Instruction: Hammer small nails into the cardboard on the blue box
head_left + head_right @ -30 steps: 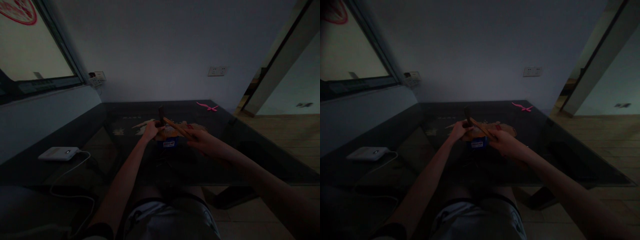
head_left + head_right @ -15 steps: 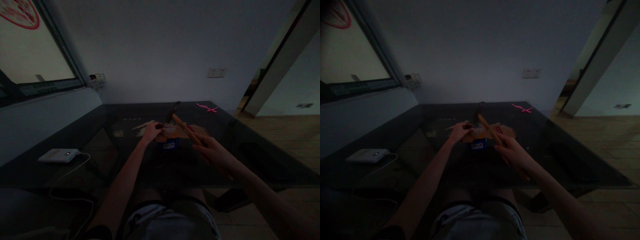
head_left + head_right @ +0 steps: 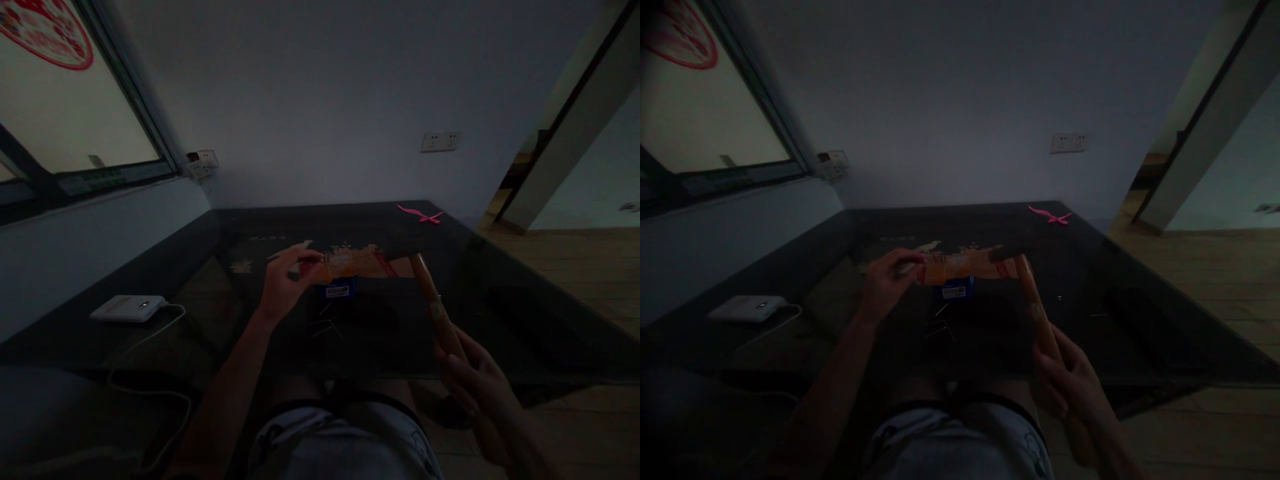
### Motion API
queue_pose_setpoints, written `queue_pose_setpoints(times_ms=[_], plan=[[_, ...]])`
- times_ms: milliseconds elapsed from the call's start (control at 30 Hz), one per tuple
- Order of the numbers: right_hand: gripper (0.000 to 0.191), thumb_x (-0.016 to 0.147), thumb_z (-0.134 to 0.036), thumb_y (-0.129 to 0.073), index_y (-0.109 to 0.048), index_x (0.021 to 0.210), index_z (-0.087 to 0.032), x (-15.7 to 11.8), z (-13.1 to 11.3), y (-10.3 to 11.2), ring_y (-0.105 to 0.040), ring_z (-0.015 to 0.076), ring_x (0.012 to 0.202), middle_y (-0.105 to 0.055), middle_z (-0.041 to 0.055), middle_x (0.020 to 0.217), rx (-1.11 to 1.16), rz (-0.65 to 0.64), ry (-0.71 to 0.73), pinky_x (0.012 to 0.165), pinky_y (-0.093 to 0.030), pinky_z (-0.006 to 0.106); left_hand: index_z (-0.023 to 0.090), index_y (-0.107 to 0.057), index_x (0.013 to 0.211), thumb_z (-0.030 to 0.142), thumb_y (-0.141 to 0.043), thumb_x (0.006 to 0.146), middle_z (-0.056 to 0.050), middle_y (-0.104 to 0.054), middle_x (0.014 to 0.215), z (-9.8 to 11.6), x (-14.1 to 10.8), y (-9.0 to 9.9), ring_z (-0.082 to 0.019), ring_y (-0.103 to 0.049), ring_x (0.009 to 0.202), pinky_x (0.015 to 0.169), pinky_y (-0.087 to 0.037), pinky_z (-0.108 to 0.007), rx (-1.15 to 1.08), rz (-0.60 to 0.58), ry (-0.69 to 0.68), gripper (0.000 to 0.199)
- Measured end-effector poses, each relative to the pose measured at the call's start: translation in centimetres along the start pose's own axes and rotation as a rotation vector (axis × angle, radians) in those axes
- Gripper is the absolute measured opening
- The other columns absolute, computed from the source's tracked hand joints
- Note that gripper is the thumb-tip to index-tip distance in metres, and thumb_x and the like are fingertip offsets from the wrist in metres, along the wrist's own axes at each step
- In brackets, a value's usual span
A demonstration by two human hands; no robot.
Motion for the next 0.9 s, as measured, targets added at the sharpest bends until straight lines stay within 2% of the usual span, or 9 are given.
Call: queue_pose_setpoints(times_ms=[100,167,233,300,400,533,700,900], plan=[[0.061,0.058,-0.044,-0.077,-0.055,0.113,-0.027,-1.4,2.0,1.1,-0.031,0.0011,0.026,-0.057,-0.0020,0.064,0.016,0.081,-0.040,0.026,-0.022,0.016,0.025,-0.065,0.091,0.030,-0.055,0.082,-0.002,-0.067,0.093,0.2,-3.6,-2.3,-0.015,-0.062,0.090,0.085,-0.046,-0.027,0.075,-0.286,0.004,0.015],[0.062,0.059,-0.044,-0.076,-0.055,0.115,-0.028,-2.0,3.1,1.4,-0.031,0.0027,0.024,-0.056,-0.0022,0.061,-0.002,0.100,-0.062,0.024,-0.023,0.018,0.025,-0.064,0.090,0.028,-0.053,0.083,-0.002,-0.067,0.093,-1.1,-5.8,-4.0,-0.016,-0.061,0.089,0.083,-0.045,-0.027,0.139,-0.434,0.064,0.014],[0.063,0.061,-0.044,-0.075,-0.055,0.119,-0.028,-2.2,4.0,1.5,-0.031,0.0042,0.023,-0.055,-0.0027,0.057,-0.025,0.115,-0.088,0.023,-0.024,0.019,0.024,-0.064,0.086,0.027,-0.055,0.081,-0.003,-0.066,0.091,-2.9,-7.6,-5.2,-0.017,-0.060,0.087,0.081,-0.044,-0.029,0.235,-0.506,0.144,0.011],[0.063,0.062,-0.044,-0.074,-0.055,0.119,-0.027,-2.1,4.5,1.5,-0.031,0.0042,0.024,-0.056,-0.0025,0.056,-0.027,0.138,-0.105,0.024,-0.025,0.019,0.023,-0.063,0.084,0.027,-0.059,0.078,-0.003,-0.065,0.090,-4.4,-8.9,-5.8,-0.018,-0.059,0.087,0.080,-0.043,-0.030,0.336,-0.528,0.191,0.008],[0.065,0.061,-0.043,-0.076,-0.053,0.119,-0.024,-1.8,4.9,1.5,-0.029,0.0016,0.025,-0.057,-0.0029,0.056,0.013,0.156,-0.097,0.025,-0.026,0.017,0.021,-0.061,0.084,0.029,-0.062,0.076,-0.004,-0.063,0.091,-5.6,-10.1,-5.7,-0.020,-0.057,0.087,0.078,-0.041,-0.031,0.444,-0.528,0.227,0.011],[0.072,0.059,-0.042,-0.078,-0.051,0.122,-0.021,-1.7,5.1,1.1,-0.030,-0.0006,0.025,-0.058,-0.0035,0.056,0.052,0.139,-0.085,0.026,-0.023,0.013,0.020,-0.060,0.083,0.027,-0.059,0.079,-0.003,-0.060,0.090,-6.1,-10.9,-5.0,-0.018,-0.056,0.086,0.076,-0.041,-0.029,0.477,-0.534,0.248,0.008],[0.078,0.062,-0.043,-0.076,-0.045,0.130,-0.019,-2.1,4.9,0.4,-0.029,0.0009,0.024,-0.048,-0.0079,0.041,0.084,0.106,-0.079,0.026,-0.023,0.012,0.019,-0.056,0.086,0.019,-0.054,0.082,-0.003,-0.059,0.087,-6.6,-11.2,-4.4,-0.016,-0.055,0.083,0.075,-0.041,-0.026,0.462,-0.520,0.268,0.005],[0.078,0.062,-0.044,-0.076,-0.047,0.130,-0.019,-2.1,5.1,0.7,-0.031,0.0008,0.024,-0.053,-0.0052,0.046,0.073,0.116,-0.086,0.025,-0.026,0.012,0.019,-0.056,0.082,0.019,-0.054,0.081,-0.003,-0.059,0.084,-7.0,-11.2,-3.8,-0.016,-0.055,0.081,0.074,-0.041,-0.027,0.538,-0.505,0.294,0.002]])
Point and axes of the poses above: each hand's wrist, its own x-axis towards the middle knuckle, its own y-axis out of the back of the hand, z = x × y, the point moved 5 cm from there along x, towards the middle knuckle
